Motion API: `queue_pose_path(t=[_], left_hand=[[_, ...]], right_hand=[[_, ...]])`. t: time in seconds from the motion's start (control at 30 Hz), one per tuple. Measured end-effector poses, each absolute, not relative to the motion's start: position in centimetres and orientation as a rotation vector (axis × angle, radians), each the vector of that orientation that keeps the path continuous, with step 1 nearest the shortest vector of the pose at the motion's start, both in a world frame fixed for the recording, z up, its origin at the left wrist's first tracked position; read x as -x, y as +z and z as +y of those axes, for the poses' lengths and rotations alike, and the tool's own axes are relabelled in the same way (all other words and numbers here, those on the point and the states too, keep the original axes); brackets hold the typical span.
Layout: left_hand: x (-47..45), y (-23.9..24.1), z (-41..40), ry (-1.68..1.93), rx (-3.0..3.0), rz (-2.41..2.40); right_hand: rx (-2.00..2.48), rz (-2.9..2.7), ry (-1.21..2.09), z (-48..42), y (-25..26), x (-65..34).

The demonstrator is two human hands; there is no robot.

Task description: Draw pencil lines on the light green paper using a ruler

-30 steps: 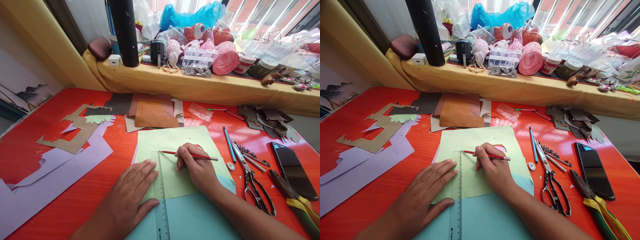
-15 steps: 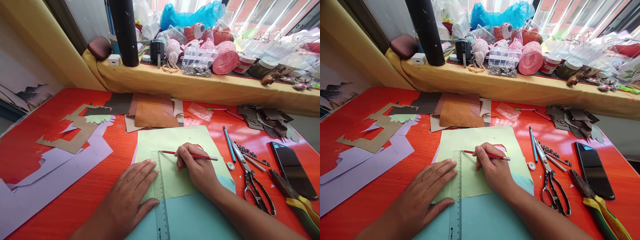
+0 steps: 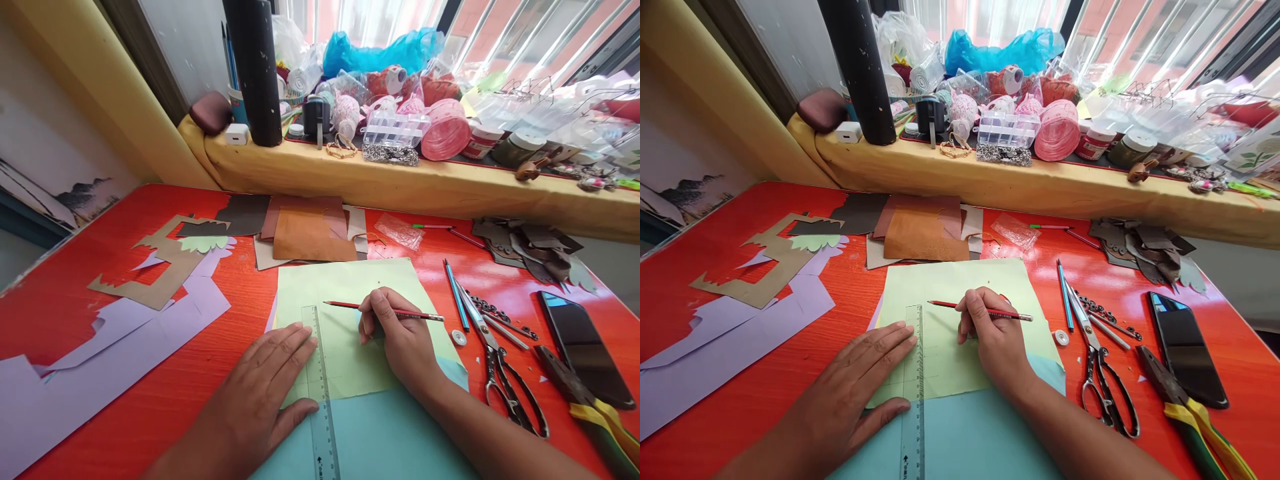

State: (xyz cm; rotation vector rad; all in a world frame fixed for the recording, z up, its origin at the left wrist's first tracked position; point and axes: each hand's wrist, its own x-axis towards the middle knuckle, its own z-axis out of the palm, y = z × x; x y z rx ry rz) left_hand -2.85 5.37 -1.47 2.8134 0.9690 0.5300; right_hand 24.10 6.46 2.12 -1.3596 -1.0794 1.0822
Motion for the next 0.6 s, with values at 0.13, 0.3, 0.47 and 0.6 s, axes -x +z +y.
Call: queue_pose_path(t=[0.13, 0.3, 0.47, 0.6], left_hand=[[2.79, -1.27, 5.67, 0.554, -2.855, 0.942], [2.62, -1.19, 5.83, 0.595, -2.867, 0.934], [2.8, -1.38, 5.77, 0.577, -2.856, 0.928], [3.0, -1.59, 5.7, 0.53, -2.835, 0.939]], right_hand=[[1.386, -1.106, 1.073, 6.47, 1.92, -24.2], [1.365, -1.133, 1.079, 6.46, 1.63, -24.16], [1.371, -1.173, 1.063, 6.55, 1.56, -24.02], [1.375, -1.191, 1.063, 6.6, 1.59, -23.98]])
